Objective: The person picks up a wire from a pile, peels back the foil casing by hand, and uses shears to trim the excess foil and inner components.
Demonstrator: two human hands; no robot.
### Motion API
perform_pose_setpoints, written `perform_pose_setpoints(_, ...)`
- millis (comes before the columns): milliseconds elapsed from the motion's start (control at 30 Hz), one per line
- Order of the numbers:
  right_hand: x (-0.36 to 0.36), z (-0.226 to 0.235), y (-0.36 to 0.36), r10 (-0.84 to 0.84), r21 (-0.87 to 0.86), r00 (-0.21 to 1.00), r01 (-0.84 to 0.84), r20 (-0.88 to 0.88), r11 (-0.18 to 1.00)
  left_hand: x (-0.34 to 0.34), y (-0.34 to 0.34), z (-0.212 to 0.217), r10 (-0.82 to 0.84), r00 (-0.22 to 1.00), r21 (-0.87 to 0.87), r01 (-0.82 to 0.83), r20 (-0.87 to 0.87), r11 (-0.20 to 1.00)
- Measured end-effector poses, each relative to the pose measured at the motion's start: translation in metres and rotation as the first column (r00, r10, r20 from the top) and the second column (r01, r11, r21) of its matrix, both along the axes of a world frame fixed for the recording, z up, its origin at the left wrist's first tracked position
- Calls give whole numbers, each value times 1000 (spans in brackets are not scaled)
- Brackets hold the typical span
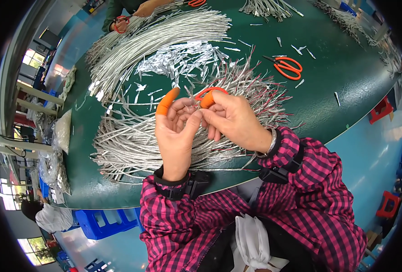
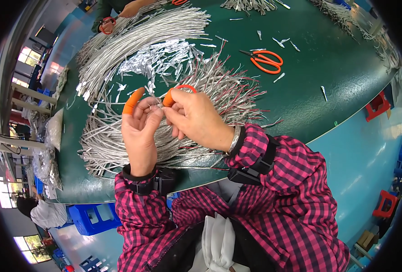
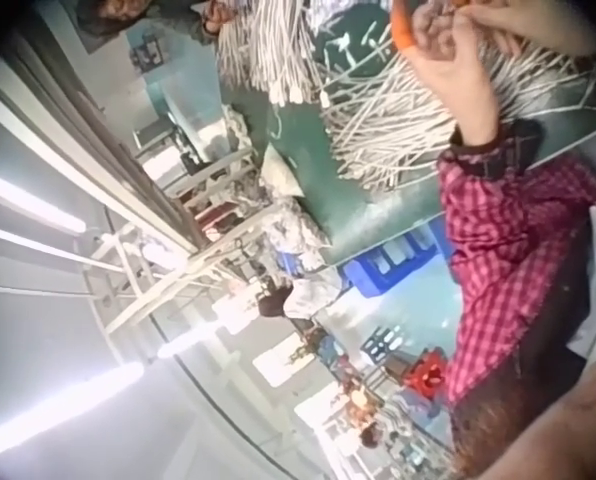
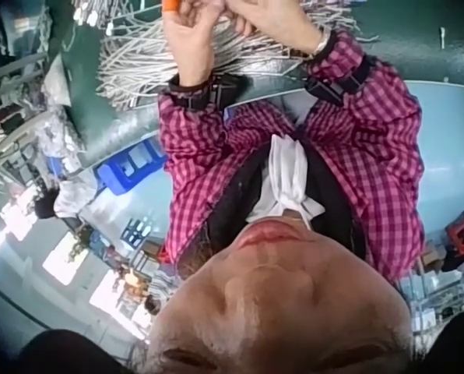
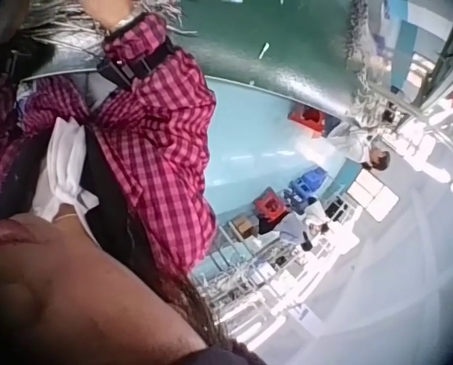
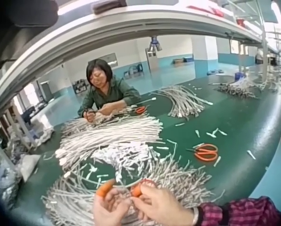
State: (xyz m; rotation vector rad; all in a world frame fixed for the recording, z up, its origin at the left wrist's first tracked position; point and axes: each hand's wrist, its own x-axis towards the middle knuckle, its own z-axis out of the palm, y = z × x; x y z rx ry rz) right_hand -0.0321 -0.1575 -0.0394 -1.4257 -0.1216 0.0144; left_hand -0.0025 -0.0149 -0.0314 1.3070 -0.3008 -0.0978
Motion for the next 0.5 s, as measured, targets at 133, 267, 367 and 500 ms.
perform_pose_setpoints(133, -1, 1, 2, -2, -49, 1000, 1, -19, 999, 2, 3, -3, 23, 996, 74, -30, 89, 997)
perform_pose_setpoints(267, -1, 2, 3, -19, -110, 1000, 18, -12, 994, 2, 3, -5, 63, 976, 164, -98, 206, 982)
perform_pose_setpoints(367, -1, 3, 3, -35, -151, 999, 35, 1, 988, 3, 2, -4, 75, 970, 187, -120, 232, 975)
perform_pose_setpoints(500, -1, 3, 3, -35, -199, 999, 38, 19, 979, 2, 2, -4, 101, 958, 220, -163, 268, 962)
